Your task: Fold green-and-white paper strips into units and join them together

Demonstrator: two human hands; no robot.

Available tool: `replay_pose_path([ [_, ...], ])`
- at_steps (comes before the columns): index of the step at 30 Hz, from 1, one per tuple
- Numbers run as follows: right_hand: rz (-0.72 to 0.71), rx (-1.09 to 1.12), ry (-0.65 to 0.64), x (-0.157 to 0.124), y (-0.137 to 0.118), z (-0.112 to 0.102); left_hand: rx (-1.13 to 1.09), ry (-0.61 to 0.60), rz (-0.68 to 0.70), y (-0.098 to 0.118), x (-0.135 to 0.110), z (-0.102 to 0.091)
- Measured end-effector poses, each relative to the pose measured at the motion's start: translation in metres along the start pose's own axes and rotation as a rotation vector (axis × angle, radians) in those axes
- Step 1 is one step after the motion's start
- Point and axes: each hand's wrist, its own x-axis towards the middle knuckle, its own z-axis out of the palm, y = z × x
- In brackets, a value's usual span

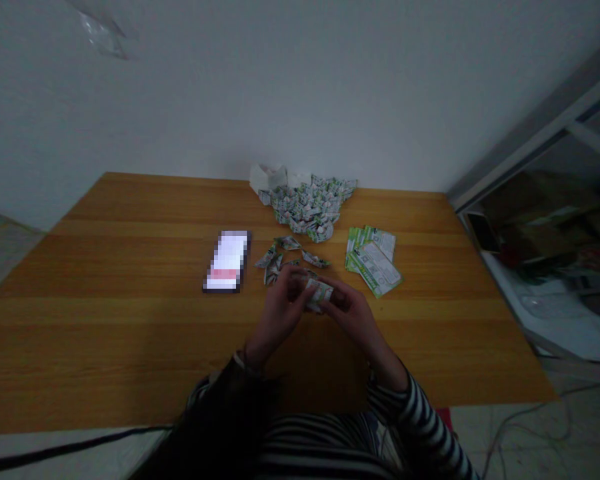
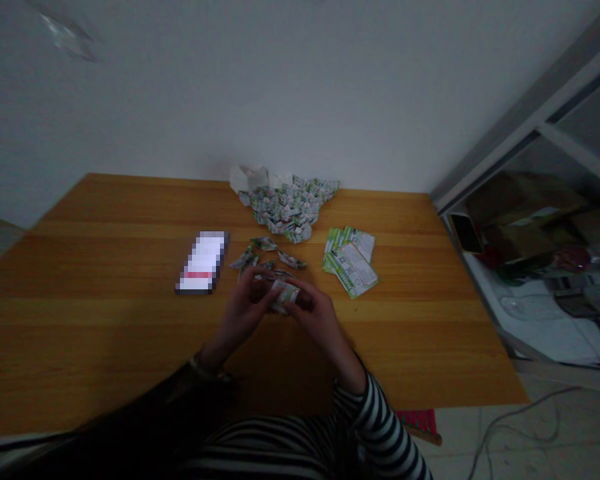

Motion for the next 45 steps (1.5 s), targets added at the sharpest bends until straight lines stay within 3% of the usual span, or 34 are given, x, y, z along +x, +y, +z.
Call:
replay_pose_path([
  [5, 0.021, 0.02, 0.177, 0.0, 0.004, 0.002, 0.23, -0.172, 0.226, 0.001, -0.003, -0.004],
  [8, 0.03, 0.116, 0.076, -0.001, 0.003, -0.003, 0.24, -0.222, 0.307, -0.002, -0.001, -0.011],
  [10, 0.04, 0.169, -0.054, -0.002, 0.002, -0.008, 0.209, -0.248, 0.305, -0.002, 0.0, -0.018],
  [12, 0.039, 0.168, -0.105, -0.002, 0.0, -0.014, 0.181, -0.307, 0.287, 0.0, 0.001, -0.023],
  [16, 0.024, 0.077, -0.054, -0.002, -0.004, -0.022, 0.175, -0.41, 0.253, 0.008, -0.002, -0.028],
  [23, 0.071, 0.007, -0.085, -0.005, -0.004, -0.028, 0.155, -0.435, 0.212, 0.011, -0.005, -0.03],
  [32, 0.122, 0.073, -0.04, -0.006, -0.006, -0.021, 0.085, -0.231, 0.11, 0.01, -0.009, -0.021],
  [37, 0.007, 0.008, 0.154, -0.002, -0.008, -0.012, -0.129, 0.055, -0.069, 0.009, -0.01, -0.009],
  [45, -0.132, -0.082, 0.324, -0.005, -0.005, 0.002, -0.231, 0.232, -0.143, 0.011, -0.011, -0.003],
])
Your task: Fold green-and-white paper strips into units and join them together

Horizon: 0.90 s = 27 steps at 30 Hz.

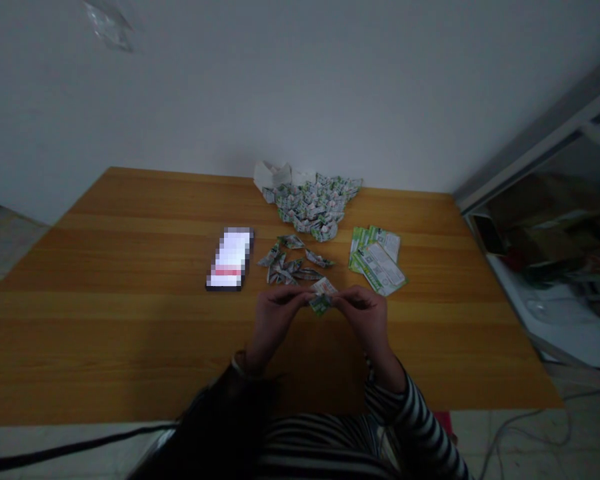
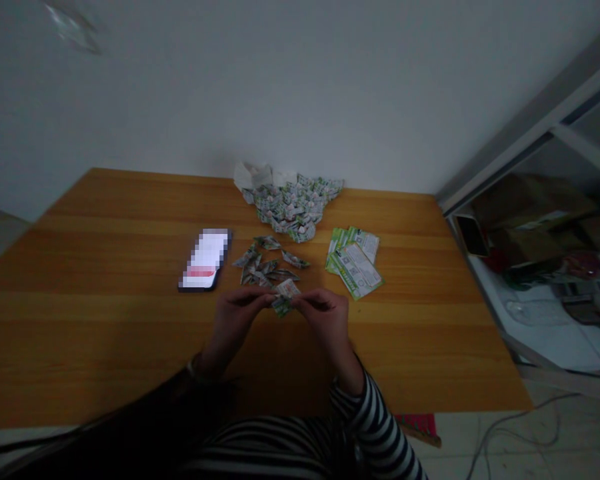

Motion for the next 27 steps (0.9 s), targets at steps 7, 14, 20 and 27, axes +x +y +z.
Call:
replay_pose_path([
  [7, 0.011, 0.172, 0.188, -0.005, -0.009, 0.024, -0.205, 0.19, -0.004, -0.001, -0.004, 0.021],
  [14, 0.113, 0.208, 0.168, 0.0, -0.009, 0.028, -0.109, 0.169, 0.142, -0.011, 0.003, 0.02],
  [20, -0.114, -0.26, 0.167, 0.005, -0.016, 0.023, 0.295, -0.19, 0.29, -0.012, 0.007, 0.011],
  [27, -0.249, -0.321, -0.328, 0.014, -0.024, 0.014, -0.209, -0.27, -0.241, -0.013, -0.001, 0.02],
])
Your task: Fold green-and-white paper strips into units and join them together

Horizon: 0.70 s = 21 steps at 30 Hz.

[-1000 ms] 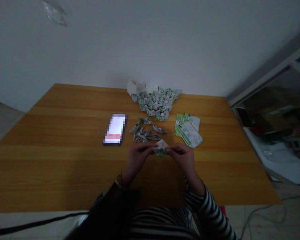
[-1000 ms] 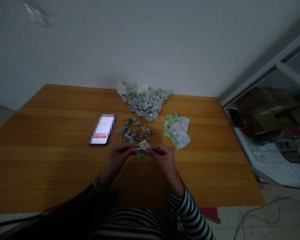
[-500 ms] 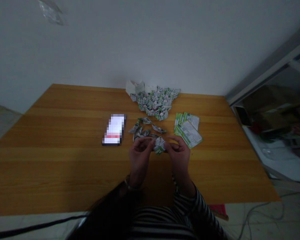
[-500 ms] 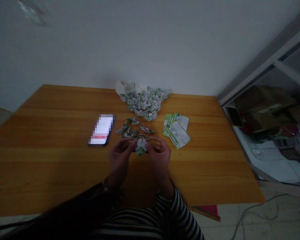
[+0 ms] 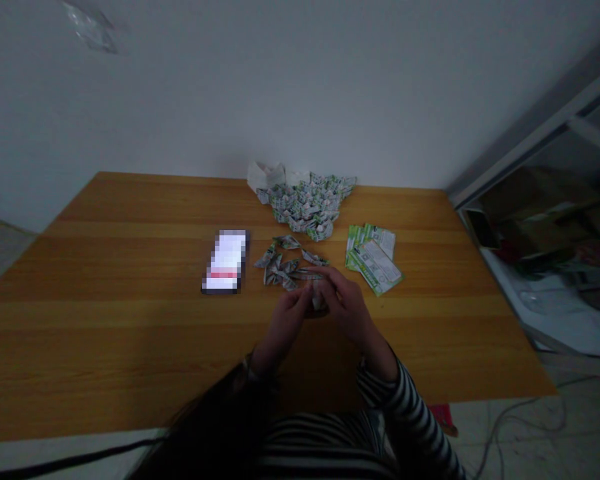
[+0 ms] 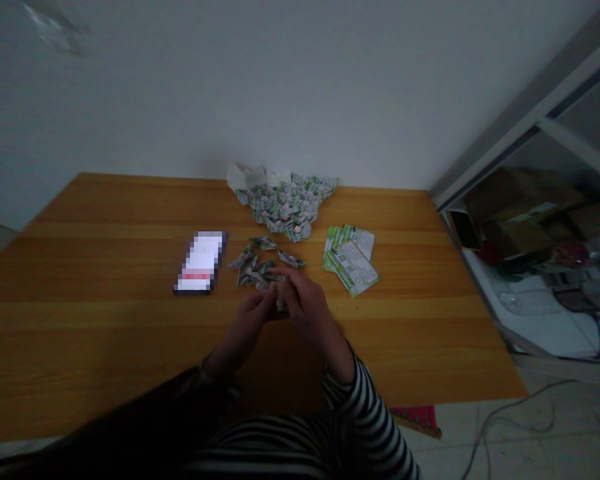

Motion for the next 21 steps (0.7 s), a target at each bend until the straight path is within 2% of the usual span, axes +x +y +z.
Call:
replay_pose_path([
  [3, -0.1, 0.109, 0.008, -0.006, 0.0, -0.006, -0.101, 0.112, -0.051, 0.0, 0.002, -0.003],
  [5, -0.184, -0.029, 0.103, -0.01, 0.002, -0.01, -0.131, 0.18, -0.025, 0.0, 0.003, -0.005],
  [7, -0.225, -0.273, 0.164, -0.014, 0.006, -0.013, -0.15, 0.245, 0.03, 0.0, 0.004, -0.005],
  [9, -0.23, -0.419, 0.152, -0.018, 0.012, -0.013, -0.151, 0.281, 0.07, -0.001, 0.004, -0.003],
  [10, -0.229, -0.422, 0.146, -0.019, 0.015, -0.013, -0.139, 0.276, 0.076, -0.001, 0.004, -0.002],
  [12, -0.228, -0.334, 0.182, -0.021, 0.021, -0.011, -0.103, 0.222, 0.068, 0.0, 0.002, 0.001],
  [15, -0.194, -0.163, 0.304, -0.025, 0.025, -0.007, -0.063, 0.122, 0.101, 0.001, -0.002, 0.004],
  [18, -0.072, -0.007, 0.369, -0.026, 0.023, -0.005, -0.037, 0.077, 0.2, 0.003, -0.006, 0.002],
  [21, 0.05, 0.133, 0.409, -0.027, 0.018, -0.004, 0.098, 0.088, 0.291, 0.007, -0.009, -0.002],
])
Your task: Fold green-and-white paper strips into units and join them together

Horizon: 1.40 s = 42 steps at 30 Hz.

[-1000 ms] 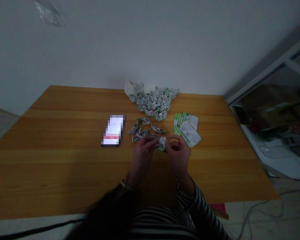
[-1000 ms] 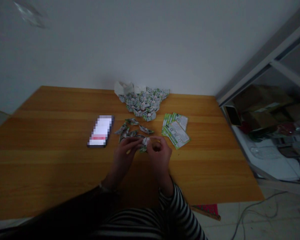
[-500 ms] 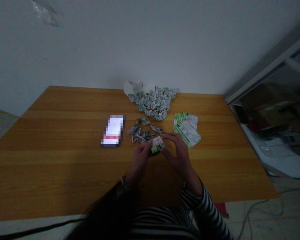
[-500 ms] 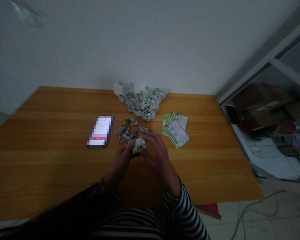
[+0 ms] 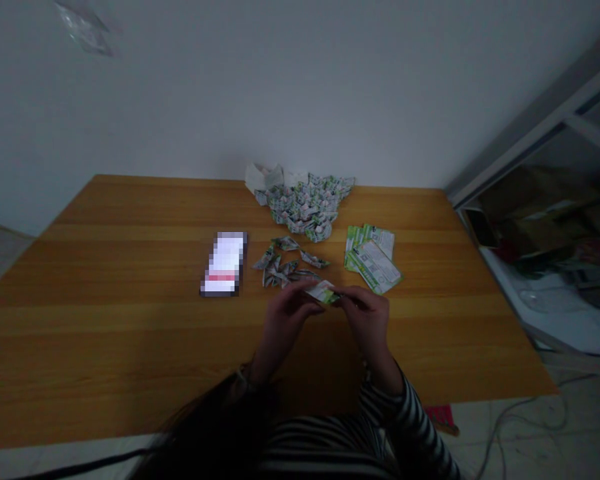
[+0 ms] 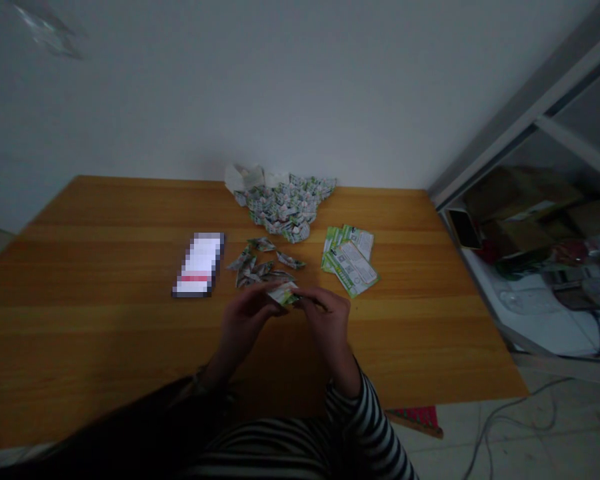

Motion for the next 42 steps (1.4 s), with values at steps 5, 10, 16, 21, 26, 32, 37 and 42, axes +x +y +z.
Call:
replay_pose_path([
  [5, 0.077, 0.108, 0.041, -0.001, -0.008, 0.002, 0.214, 0.092, 0.169, 0.006, -0.003, 0.0],
  [10, 0.106, 0.133, 0.0, -0.005, -0.008, 0.0, 0.279, 0.176, 0.243, 0.005, -0.008, 0.002],
  [16, 0.004, 0.054, -0.066, -0.005, -0.009, -0.013, 0.416, 0.041, 0.347, 0.013, -0.01, -0.009],
  [21, -0.099, 0.038, -0.15, -0.003, -0.014, -0.025, 0.478, -0.075, 0.416, 0.022, -0.017, -0.014],
  [26, -0.16, -0.058, -0.064, -0.006, -0.013, -0.021, 0.571, -0.062, 0.518, 0.02, -0.02, -0.009],
  [32, -0.324, -0.171, -0.056, -0.006, -0.016, -0.012, 0.595, -0.07, 0.571, 0.016, -0.017, -0.004],
  [37, -0.289, -0.115, -0.042, -0.009, -0.018, -0.004, 0.458, 0.083, 0.487, 0.011, -0.014, -0.003],
  [42, -0.128, 0.02, -0.024, -0.01, -0.015, -0.001, 0.277, 0.074, 0.291, 0.013, -0.008, -0.007],
])
